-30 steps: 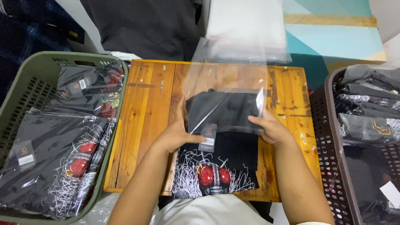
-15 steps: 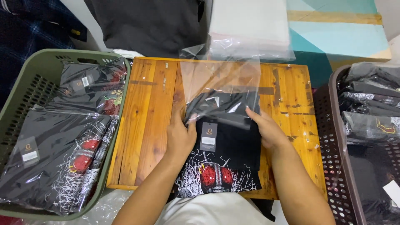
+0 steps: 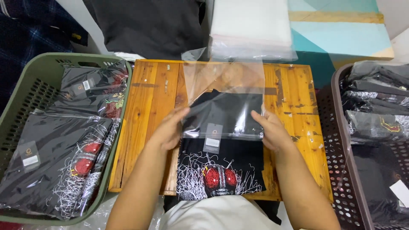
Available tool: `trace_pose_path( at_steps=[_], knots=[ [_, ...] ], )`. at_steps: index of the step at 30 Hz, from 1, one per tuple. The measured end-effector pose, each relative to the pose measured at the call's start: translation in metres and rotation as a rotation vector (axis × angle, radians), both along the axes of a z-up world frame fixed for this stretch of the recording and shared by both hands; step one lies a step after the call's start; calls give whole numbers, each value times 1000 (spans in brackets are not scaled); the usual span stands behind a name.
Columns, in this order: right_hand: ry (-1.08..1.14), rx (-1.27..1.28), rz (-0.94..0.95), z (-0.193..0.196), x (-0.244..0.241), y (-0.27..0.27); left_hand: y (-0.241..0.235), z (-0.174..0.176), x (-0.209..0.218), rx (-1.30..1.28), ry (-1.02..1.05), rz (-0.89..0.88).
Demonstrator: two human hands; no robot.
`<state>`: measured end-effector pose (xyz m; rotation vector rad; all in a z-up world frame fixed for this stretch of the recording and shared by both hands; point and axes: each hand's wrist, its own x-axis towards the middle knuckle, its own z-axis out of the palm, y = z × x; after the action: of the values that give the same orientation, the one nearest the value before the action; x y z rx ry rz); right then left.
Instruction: A worker is packaging folded black t-shirts into clear plastic bags and sealing them at a wooden workstation.
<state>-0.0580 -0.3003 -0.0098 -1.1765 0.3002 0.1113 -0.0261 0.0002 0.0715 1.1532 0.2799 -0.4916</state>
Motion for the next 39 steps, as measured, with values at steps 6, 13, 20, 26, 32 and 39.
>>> trace_pose_path(
  at_steps=[6, 13, 20, 26, 32, 39],
  knots=[
    [49, 148, -81, -24, -9, -4, 41, -131, 34, -281, -312, -213],
    [139, 335, 3, -44, -3, -23, 28, -88, 15, -300, -420, -269],
    [-28, -198, 31, 44, -15, 28, 11, 3, -20, 404, -259, -133],
    [243, -550, 165, 73, -33, 29, 31, -30, -29, 264, -23, -7],
    [136, -446, 4, 56, -37, 36, 23, -27, -25, 144, -84, 31],
    [214, -498, -40, 70, -43, 41, 25, -38, -24, 556, -417, -269]
  ],
)
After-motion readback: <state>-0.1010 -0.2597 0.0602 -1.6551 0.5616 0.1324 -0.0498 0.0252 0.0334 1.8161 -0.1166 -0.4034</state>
